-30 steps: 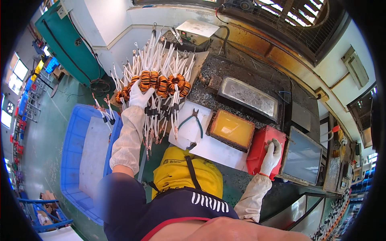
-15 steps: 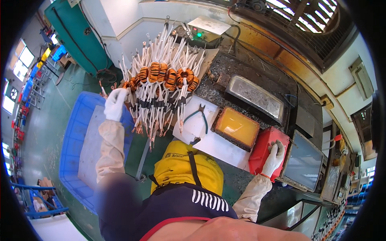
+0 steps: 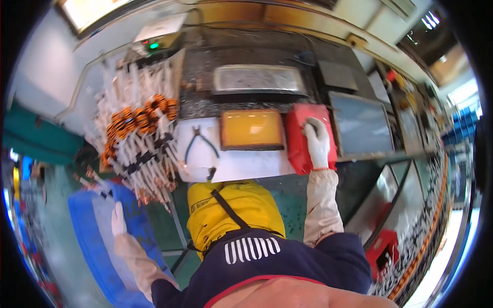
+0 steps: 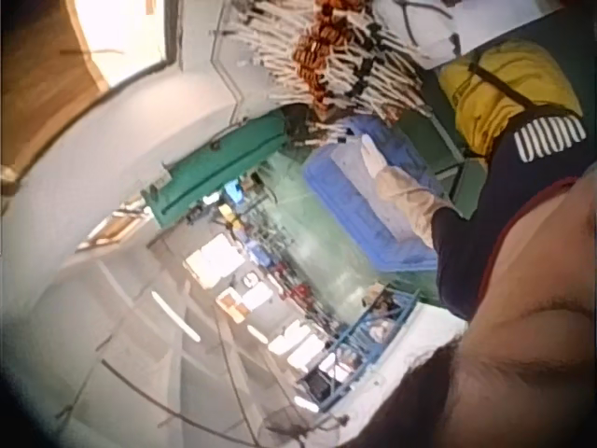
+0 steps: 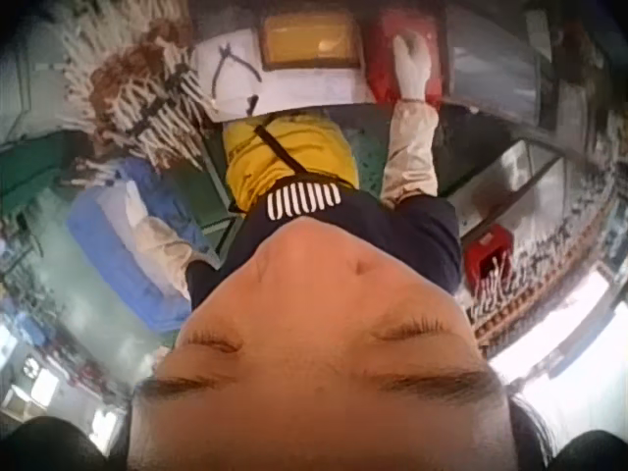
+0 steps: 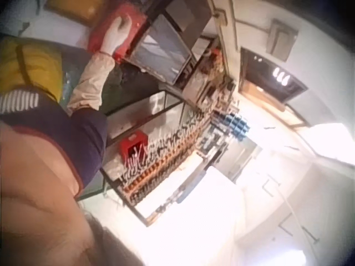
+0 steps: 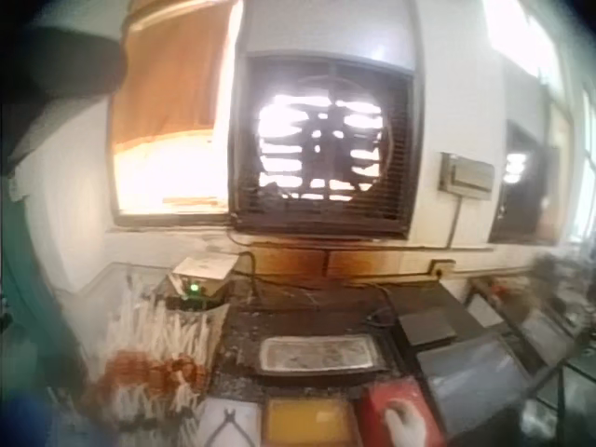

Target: The person repeatedly picks up bundles of white wires with orange coils, dips the coil ends into a rectangular container of yellow liquid, and places them into a red plastic bin. The process is repeated for multiple bundles throughout the clip.

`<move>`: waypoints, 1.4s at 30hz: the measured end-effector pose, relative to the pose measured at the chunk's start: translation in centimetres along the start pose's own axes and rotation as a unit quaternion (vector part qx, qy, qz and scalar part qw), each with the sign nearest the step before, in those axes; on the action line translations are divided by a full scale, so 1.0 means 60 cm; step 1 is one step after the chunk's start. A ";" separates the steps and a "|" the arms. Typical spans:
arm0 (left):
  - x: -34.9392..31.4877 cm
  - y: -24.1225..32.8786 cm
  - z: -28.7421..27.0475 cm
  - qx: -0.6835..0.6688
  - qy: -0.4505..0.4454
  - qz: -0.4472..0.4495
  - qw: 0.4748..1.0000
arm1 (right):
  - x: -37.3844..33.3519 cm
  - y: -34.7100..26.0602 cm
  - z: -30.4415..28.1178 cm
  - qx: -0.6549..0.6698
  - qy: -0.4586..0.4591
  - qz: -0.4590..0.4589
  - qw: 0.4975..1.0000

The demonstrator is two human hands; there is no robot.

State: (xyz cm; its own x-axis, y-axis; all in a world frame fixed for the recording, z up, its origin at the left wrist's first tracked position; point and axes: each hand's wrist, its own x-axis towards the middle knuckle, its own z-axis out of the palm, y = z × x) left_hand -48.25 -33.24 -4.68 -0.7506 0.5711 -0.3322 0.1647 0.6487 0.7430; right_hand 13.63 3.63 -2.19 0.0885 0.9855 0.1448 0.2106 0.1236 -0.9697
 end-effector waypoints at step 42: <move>-0.069 0.119 0.020 0.129 0.078 -0.086 0.985 | 0.210 -0.382 0.330 0.093 -0.190 -0.186 0.960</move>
State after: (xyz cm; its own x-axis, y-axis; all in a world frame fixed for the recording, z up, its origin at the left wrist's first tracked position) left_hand -43.20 -30.35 1.27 -0.8679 0.3701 -0.3314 0.1680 0.8464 0.5054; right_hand -9.34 15.54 17.99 -0.3281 0.8361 0.4396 -0.0216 0.4586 -0.8884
